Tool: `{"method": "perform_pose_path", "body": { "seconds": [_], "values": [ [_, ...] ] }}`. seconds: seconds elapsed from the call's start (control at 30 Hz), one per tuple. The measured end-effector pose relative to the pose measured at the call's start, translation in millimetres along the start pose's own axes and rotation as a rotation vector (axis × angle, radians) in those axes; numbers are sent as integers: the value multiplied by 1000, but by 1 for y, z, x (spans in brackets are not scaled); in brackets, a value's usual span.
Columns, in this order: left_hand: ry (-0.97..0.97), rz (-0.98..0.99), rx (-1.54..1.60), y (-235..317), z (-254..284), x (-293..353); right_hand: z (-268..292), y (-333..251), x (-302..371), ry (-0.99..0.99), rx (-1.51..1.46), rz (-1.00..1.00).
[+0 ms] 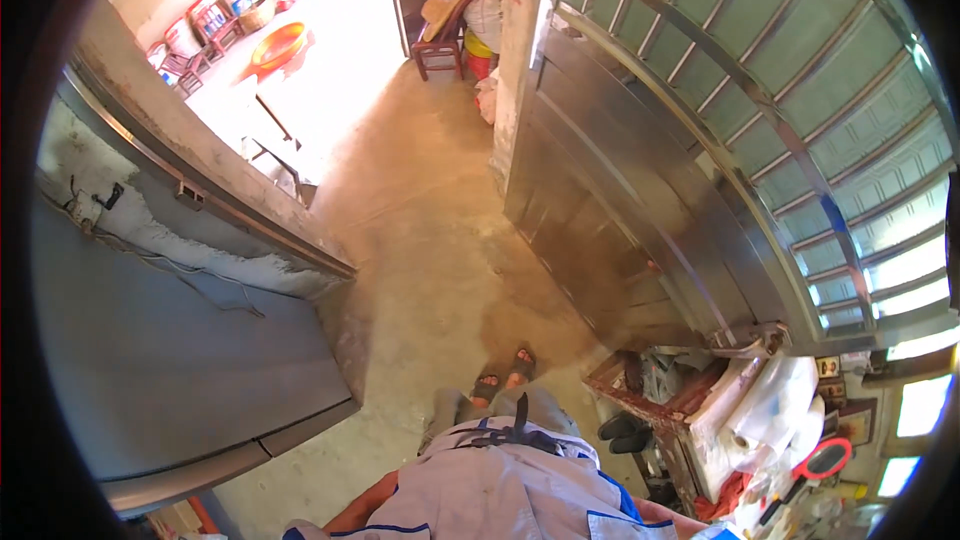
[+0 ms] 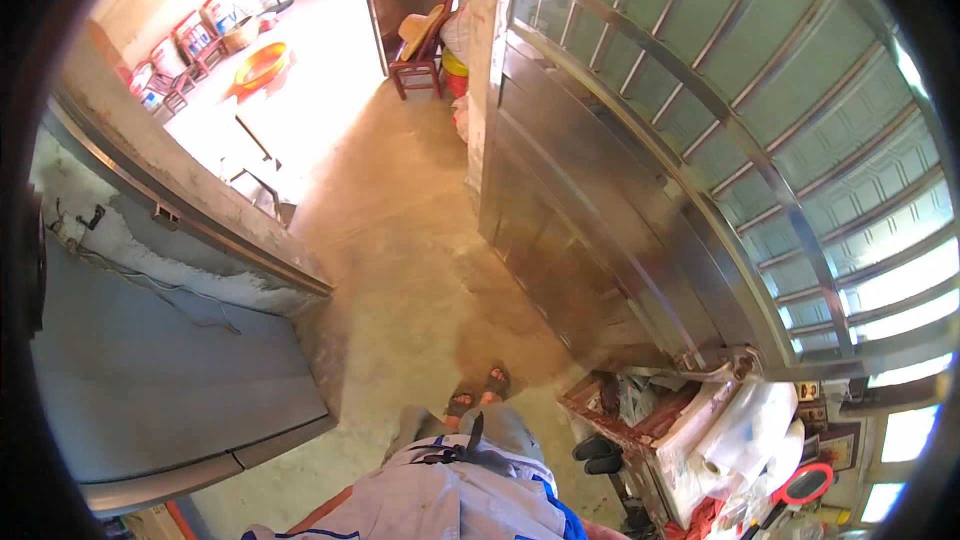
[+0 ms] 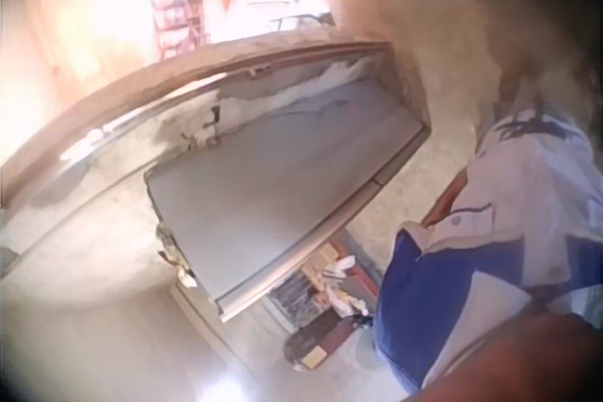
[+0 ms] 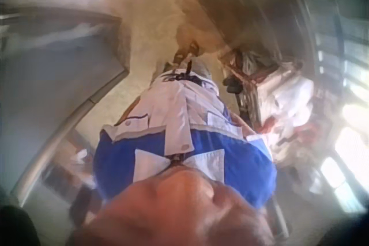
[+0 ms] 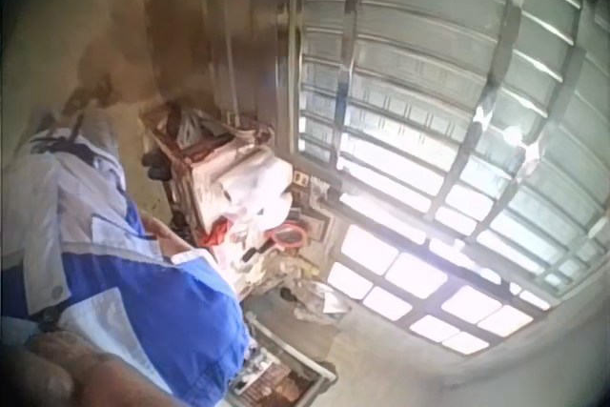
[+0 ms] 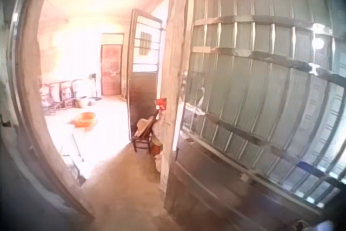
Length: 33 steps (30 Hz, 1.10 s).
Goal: The person fastens a waist strap and cleans a metal security door by wiping its frame, bars, glass panels, and lower panels with a cloth.
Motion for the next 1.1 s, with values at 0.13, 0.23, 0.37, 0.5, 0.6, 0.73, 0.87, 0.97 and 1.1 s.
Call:
{"method": "perform_pose_path", "body": {
  "seconds": [0.13, 0.23, 0.37, 0.5, 0.6, 0.73, 0.87, 0.97, 1.1],
  "values": [
    [-115, 182, 173, 42, -30, 34, 32, -1, 0, -32, -12, -26],
    [-239, 289, 305, 103, -54, 84, 54, -2, -1, -77, -5, -15],
    [-334, 307, 376, 221, -58, 122, 74, -3, 4, -168, 1, 45],
    [-301, -86, 352, 357, -35, 107, 110, -41, -2, -254, -3, 467],
    [-181, -163, 486, 400, -48, 84, 140, -67, -43, -379, 19, 253],
    [-102, -45, 376, 437, -62, 51, 168, -152, -78, -180, -204, 266],
    [-100, -185, 297, 461, -87, 1, 149, -206, -103, -174, -302, 345],
    [-135, -168, 254, 445, -93, -25, 138, -230, -110, -246, -118, 531],
    [-160, -111, 164, 450, -90, -26, 130, -225, -117, -389, -226, 406]
  ]
}}
Point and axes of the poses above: each hand's wrist, its own x-axis away from the middle knuckle, its own z-axis out of the back of the hand, y = z × x, the point moved 5 cm from there along -x, towards the middle knuckle
